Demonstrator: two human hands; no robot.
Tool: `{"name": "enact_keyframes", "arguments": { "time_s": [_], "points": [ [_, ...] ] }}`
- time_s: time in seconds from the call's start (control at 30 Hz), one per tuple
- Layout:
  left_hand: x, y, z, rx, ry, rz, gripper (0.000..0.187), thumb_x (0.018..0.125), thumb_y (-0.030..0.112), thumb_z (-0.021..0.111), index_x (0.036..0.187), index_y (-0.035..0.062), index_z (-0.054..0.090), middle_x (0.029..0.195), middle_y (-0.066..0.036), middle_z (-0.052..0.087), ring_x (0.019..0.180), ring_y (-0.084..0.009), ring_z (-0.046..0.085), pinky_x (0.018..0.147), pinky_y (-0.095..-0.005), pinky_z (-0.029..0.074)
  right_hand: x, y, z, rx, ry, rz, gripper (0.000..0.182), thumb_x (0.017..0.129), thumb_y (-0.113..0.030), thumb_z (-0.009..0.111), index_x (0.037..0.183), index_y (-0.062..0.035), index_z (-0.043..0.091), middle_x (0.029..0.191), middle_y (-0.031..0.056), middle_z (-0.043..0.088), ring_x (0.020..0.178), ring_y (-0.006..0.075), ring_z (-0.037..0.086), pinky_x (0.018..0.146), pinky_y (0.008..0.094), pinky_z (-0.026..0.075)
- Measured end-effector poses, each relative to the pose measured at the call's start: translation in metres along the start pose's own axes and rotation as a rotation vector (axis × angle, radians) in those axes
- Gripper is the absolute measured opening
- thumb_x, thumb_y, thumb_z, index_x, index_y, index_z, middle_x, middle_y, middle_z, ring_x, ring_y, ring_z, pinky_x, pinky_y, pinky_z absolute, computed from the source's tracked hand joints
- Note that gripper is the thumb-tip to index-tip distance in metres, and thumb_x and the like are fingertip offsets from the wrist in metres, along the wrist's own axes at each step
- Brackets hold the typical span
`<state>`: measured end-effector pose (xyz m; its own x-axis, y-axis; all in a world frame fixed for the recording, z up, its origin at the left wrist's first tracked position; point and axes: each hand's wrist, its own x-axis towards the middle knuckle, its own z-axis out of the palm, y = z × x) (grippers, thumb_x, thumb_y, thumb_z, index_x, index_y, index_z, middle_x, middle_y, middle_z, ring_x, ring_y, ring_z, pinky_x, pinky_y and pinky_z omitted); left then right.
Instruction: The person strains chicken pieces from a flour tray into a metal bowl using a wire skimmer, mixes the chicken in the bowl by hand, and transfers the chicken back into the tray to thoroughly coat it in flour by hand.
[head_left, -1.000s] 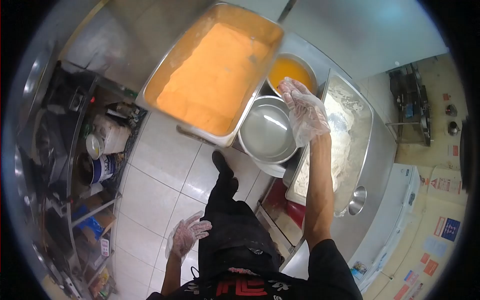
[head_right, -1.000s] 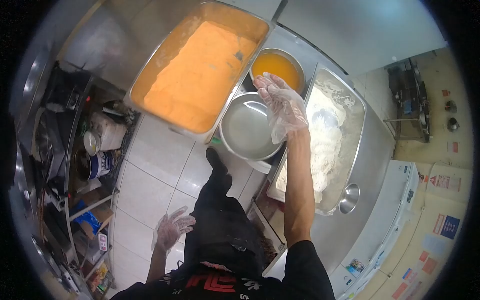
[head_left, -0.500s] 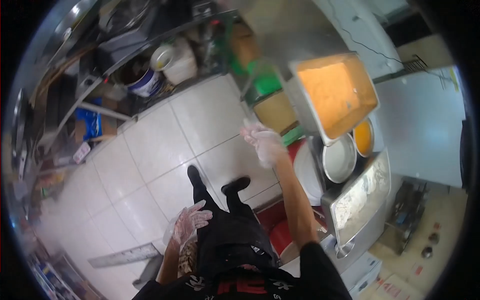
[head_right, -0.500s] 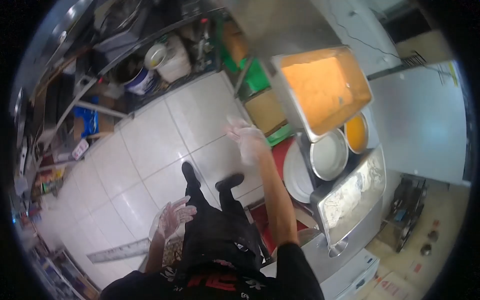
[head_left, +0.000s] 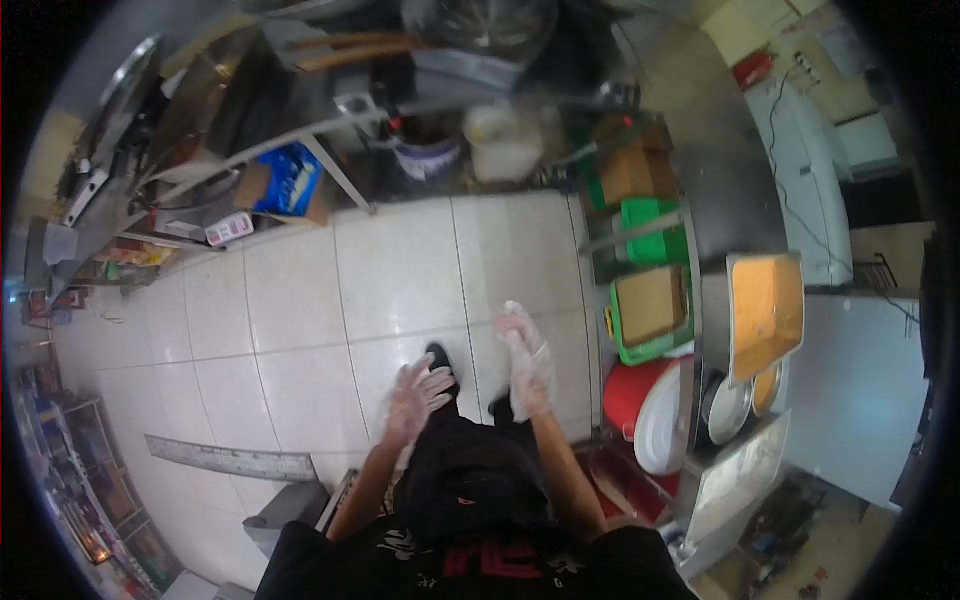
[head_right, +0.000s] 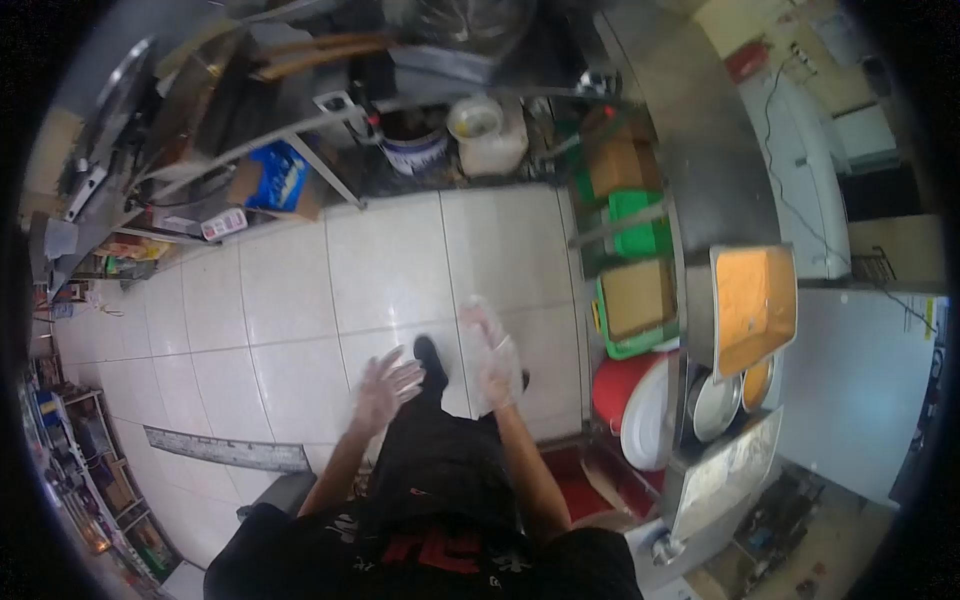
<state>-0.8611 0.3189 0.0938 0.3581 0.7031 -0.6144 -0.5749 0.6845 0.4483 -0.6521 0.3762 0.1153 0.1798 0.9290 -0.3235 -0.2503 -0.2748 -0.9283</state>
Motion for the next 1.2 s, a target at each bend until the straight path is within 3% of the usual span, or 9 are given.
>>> {"name": "enact_keyframes", "arguments": {
  "time_s": [0.2, 0.33, 0.43, 0.6, 0.77, 0.93, 1.0, 1.1, 1.2],
  "points": [
    [0.061, 0.080, 0.082, -0.486, -0.367, 0.081, 0.067, 0.085, 0.058, 0.029, 0.131, 0.0101, 0.029, 0.129, -0.018, 0.038, 0.119, -0.0283, 0.038, 0.096, -0.0417, 0.031, -0.006, -0.032, 0.075, -0.993, -0.284, -0.518, 0.038, 0.087, -0.008, 0.041, 0.123, 0.0018, 0.040, 0.121, 0.0126, 0.049, 0.112, 0.0190, 0.045, 0.095, 0.0282, 0.032],
    [0.097, 0.148, 0.086, -0.409, -0.360, 0.309, 0.070, 0.084, 0.059, 0.030, 0.131, 0.0074, 0.028, 0.130, -0.019, 0.036, 0.120, -0.0283, 0.036, 0.097, -0.0431, 0.031, 0.005, -0.005, 0.023, -0.497, -0.300, -0.275, 0.034, 0.084, -0.004, 0.037, 0.116, 0.0079, 0.043, 0.118, 0.0217, 0.047, 0.110, 0.0291, 0.046, 0.096, 0.0324, 0.032],
    [0.096, 0.205, 0.073, -0.425, -0.379, 0.328, 0.071, 0.083, 0.059, 0.032, 0.130, 0.0064, 0.029, 0.128, -0.019, 0.039, 0.118, -0.0276, 0.038, 0.097, -0.0425, 0.031, 0.007, 0.039, -0.076, -1.128, -0.130, -0.850, 0.025, 0.080, -0.001, 0.043, 0.102, 0.0092, 0.049, 0.105, 0.0240, 0.053, 0.087, 0.0334, 0.056, 0.075, 0.0352, 0.047],
    [0.131, 0.284, 0.060, 0.146, -0.086, 0.800, 0.069, 0.083, 0.055, 0.040, 0.132, 0.0079, 0.029, 0.128, -0.015, 0.040, 0.118, -0.0250, 0.039, 0.096, -0.0405, 0.030, 0.008, 0.038, -0.149, -0.506, 0.445, 0.074, 0.025, 0.085, -0.019, 0.045, 0.099, 0.0005, 0.053, 0.089, 0.0151, 0.062, 0.080, 0.0263, 0.062, 0.073, 0.0350, 0.048],
    [0.073, 0.380, 0.199, 0.875, 0.707, 1.397, 0.044, 0.090, 0.019, 0.046, 0.129, 0.0046, 0.035, 0.124, -0.010, 0.045, 0.109, -0.0195, 0.048, 0.095, -0.0284, 0.033, 0.115, 0.062, -0.161, -0.623, 0.291, -0.190, 0.034, 0.086, -0.031, 0.044, 0.098, -0.0011, 0.055, 0.085, 0.0158, 0.063, 0.078, 0.0244, 0.062, 0.068, 0.0327, 0.048],
    [0.113, 0.420, 0.183, 1.037, 0.705, 1.030, 0.049, 0.091, 0.037, 0.034, 0.124, 0.0031, 0.042, 0.118, -0.012, 0.051, 0.110, -0.0179, 0.047, 0.094, -0.0259, 0.031, 0.236, -0.024, -0.059, -0.932, 0.065, -0.648, 0.031, 0.085, -0.015, 0.041, 0.112, -0.0030, 0.051, 0.095, 0.0153, 0.060, 0.089, 0.0313, 0.055, 0.083, 0.0351, 0.041],
    [0.127, 0.431, 0.204, 0.667, 0.523, 1.088, 0.058, 0.090, 0.050, 0.025, 0.119, 0.0055, 0.050, 0.110, -0.011, 0.056, 0.106, -0.0177, 0.048, 0.092, -0.0270, 0.031, 0.258, -0.129, 0.031, -0.491, -0.026, -0.489, 0.034, 0.085, -0.018, 0.046, 0.113, -0.0015, 0.052, 0.105, 0.0176, 0.058, 0.102, 0.0284, 0.053, 0.090, 0.0313, 0.038],
    [0.114, 0.446, 0.220, 1.062, 0.247, 1.359, 0.053, 0.090, 0.045, 0.029, 0.117, 0.0049, 0.051, 0.108, -0.009, 0.057, 0.105, -0.0161, 0.048, 0.092, -0.0262, 0.031, 0.268, -0.252, 0.137, -0.603, -0.116, -0.731, 0.048, 0.079, -0.019, 0.053, 0.123, -0.0029, 0.042, 0.118, 0.0177, 0.050, 0.108, 0.0295, 0.049, 0.093, 0.0335, 0.036],
    [0.119, 0.460, 0.208, 1.218, 0.218, 0.957, 0.036, 0.089, 0.028, 0.044, 0.109, 0.0009, 0.056, 0.113, -0.010, 0.056, 0.106, -0.0165, 0.051, 0.089, -0.0282, 0.037, 0.283, -0.312, 0.205, -0.911, -0.296, -1.112, 0.058, 0.074, -0.025, 0.059, 0.124, -0.0052, 0.039, 0.119, 0.0165, 0.048, 0.107, 0.0288, 0.048, 0.095, 0.0354, 0.035]
  ]
}}
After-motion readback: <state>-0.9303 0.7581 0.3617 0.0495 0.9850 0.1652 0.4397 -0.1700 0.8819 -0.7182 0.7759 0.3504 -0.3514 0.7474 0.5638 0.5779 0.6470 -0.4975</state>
